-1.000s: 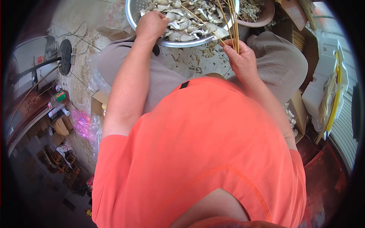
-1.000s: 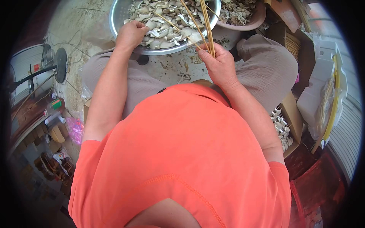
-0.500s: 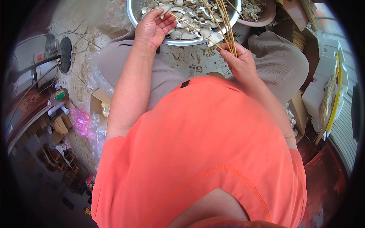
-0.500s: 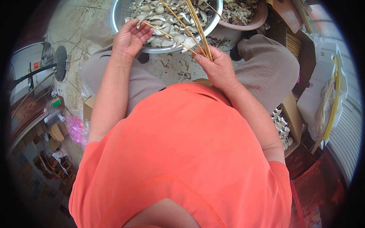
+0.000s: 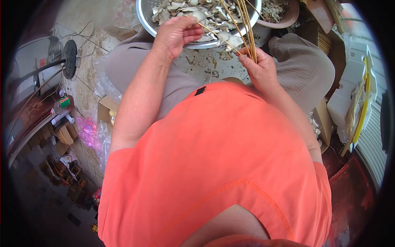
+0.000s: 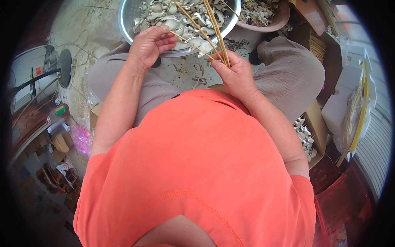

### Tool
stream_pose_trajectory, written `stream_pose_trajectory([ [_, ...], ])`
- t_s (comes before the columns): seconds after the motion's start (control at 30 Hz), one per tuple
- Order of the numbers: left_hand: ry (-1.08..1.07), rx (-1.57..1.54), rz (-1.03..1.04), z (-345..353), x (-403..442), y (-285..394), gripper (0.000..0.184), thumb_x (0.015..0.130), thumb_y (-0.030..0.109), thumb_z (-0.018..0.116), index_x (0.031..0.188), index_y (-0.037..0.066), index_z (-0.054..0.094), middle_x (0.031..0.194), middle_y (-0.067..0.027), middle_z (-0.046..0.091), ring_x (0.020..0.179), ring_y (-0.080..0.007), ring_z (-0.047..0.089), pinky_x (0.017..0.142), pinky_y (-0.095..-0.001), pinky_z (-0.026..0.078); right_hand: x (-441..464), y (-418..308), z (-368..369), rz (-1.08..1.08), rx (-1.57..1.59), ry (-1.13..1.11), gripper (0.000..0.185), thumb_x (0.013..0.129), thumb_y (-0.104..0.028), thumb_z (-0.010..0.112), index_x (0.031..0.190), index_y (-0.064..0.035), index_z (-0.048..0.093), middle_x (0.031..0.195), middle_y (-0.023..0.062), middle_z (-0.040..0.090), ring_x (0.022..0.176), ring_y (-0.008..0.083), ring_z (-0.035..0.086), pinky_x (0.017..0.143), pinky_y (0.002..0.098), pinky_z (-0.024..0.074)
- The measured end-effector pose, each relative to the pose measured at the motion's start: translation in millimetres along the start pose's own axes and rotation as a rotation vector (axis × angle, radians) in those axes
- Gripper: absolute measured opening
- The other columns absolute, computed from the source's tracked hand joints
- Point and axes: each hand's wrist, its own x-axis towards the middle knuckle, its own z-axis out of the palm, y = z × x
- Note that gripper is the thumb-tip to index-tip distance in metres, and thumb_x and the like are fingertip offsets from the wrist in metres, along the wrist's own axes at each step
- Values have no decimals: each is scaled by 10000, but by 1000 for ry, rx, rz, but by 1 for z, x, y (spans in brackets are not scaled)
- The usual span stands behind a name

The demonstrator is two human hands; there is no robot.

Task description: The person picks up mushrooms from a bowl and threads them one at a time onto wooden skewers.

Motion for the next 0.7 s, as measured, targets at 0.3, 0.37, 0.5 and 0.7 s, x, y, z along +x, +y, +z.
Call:
stream_pose_trajectory([
  [0.3, -83, 121, -79, 25, -7, -6, 217, 826, 176, 644, 951, 11, 577, 867, -82, 626, 770, -198, 624, 704, -351, 545, 8, 4, 1, -10, 56, 53, 120, 867, -135, 589, 917, -28, 614, 671, -53, 524, 594, 29, 440, 532, 204, 383],
  [0.37, 27, 279, 64, 14, 13, 3, 237, 811, 190, 655, 957, 16, 589, 851, -75, 627, 767, -187, 625, 702, -337, 539, 11, 0, -2, 7, 83, 82, 123, 868, -139, 591, 913, -27, 616, 668, -55, 522, 584, 27, 436, 523, 203, 378],
  [0.5, 318, 1271, 364, 1, 44, 24, 278, 782, 257, 647, 992, 75, 631, 828, -87, 651, 779, -211, 639, 705, -334, 517, 13, -1, -6, 39, 190, 149, 127, 869, -150, 602, 897, -27, 620, 649, -61, 500, 542, 10, 397, 477, 188, 332],
  [0.7, 435, 1542, 374, -8, 63, 5, 251, 807, 301, 556, 1008, 182, 644, 923, -121, 661, 840, -320, 623, 746, -391, 497, 10, 4, -7, 63, 175, 106, 127, 868, -150, 599, 901, -29, 619, 664, -66, 505, 548, 18, 408, 490, 192, 346],
])
